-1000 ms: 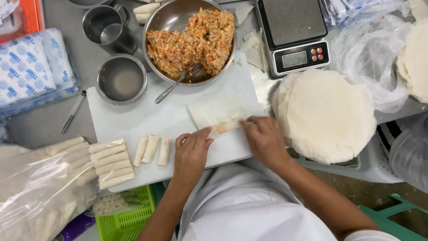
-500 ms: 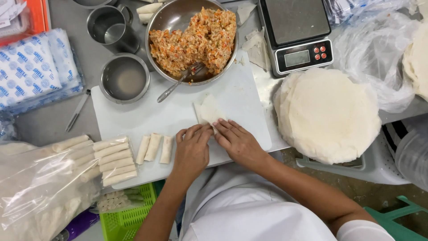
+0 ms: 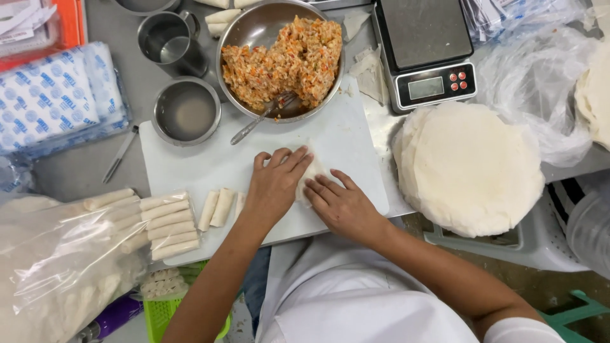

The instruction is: Wrapping spring rolls by placing filling on a wrapper and rolling it up manually.

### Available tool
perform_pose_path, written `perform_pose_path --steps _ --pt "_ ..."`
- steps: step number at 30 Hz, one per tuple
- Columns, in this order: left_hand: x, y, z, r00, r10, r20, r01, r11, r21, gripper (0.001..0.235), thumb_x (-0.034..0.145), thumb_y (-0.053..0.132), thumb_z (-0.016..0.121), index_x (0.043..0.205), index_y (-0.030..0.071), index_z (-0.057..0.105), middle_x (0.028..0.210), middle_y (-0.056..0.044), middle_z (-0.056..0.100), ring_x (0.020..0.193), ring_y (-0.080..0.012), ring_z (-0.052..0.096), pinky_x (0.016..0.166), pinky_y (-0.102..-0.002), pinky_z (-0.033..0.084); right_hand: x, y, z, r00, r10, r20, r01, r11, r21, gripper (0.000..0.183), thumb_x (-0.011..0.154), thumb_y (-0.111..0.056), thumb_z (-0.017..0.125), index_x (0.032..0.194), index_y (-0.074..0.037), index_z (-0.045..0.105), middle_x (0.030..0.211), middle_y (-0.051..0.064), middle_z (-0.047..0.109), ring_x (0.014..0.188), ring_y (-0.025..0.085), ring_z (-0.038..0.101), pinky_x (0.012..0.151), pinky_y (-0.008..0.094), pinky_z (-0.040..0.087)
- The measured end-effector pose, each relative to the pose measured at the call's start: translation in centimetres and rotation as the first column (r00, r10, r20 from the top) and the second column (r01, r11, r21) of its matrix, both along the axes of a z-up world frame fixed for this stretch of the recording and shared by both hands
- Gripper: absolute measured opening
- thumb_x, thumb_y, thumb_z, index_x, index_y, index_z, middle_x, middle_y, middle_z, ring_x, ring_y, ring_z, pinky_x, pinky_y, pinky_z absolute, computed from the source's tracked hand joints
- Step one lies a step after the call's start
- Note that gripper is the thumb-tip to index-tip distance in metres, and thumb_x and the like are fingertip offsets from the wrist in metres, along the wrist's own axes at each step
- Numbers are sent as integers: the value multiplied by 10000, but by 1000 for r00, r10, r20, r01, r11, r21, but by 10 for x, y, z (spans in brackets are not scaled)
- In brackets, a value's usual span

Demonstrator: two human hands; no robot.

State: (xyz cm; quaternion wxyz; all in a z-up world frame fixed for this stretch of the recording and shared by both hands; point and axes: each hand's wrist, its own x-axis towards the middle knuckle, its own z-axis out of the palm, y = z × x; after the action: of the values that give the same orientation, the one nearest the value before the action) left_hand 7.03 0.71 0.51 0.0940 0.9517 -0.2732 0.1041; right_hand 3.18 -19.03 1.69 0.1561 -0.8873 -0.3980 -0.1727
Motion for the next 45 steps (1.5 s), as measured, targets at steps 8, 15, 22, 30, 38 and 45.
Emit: perform_pose_path --steps 8,15,22,30,38,45 --pt "51 102 18 878 292 380 -301 953 -37 434 854 -6 543 1148 218 770 1128 -12 704 1050 -262 595 893 -468 371 -31 -6 -1 988 -83 -128 83 997 -3 318 924 -234 693 1209 -96 669 1192 137 716 1195 298 656 1086 508 417" --pt "47 148 15 853 463 242 -495 864 92 324 918 -39 650 1122 160 805 1099 -86 773 1289 -352 639 1041 -709 224 -37 -7 -6 972 -91 -218 99 995 24 429 977 -284 633 1364 -103 588 1384 155 619 1363 310 531 1155 540 320" --pt "-23 15 9 977 107 185 -106 994 -16 657 837 7 481 1467 166 578 1506 -70 571 1364 -285 531 1084 -547 305 -36 -7 -5 963 -86 -254 85 996 -15 477 1002 -282 586 1433 -87 524 1462 138 556 1410 293 474 1194 572 236" --pt "-19 -9 7 993 -84 -81 86 996 18 616 931 132 544 1534 245 484 1616 28 465 1532 -295 342 1115 -765 177 -34 -7 -8 972 -81 -220 72 996 -50 460 1012 -335 583 1404 -95 565 1403 136 598 1367 291 528 1189 588 253" --pt "7 -18 -17 998 -58 6 58 997 -48 472 961 125 539 1413 250 593 1489 33 587 1461 -256 440 1093 -678 238 -12 -11 0 968 -10 -251 -6 998 -65 433 943 -377 660 1289 -118 636 1259 119 661 1236 291 611 1116 577 354" --pt "21 -14 -17 997 78 -29 -79 996 -46 461 984 57 539 1413 211 611 1564 0 517 1475 -255 402 1082 -622 257 16 -17 13 861 110 -496 -121 993 11 435 876 -396 733 1226 -145 670 1182 87 653 1078 282 601 1015 550 416"
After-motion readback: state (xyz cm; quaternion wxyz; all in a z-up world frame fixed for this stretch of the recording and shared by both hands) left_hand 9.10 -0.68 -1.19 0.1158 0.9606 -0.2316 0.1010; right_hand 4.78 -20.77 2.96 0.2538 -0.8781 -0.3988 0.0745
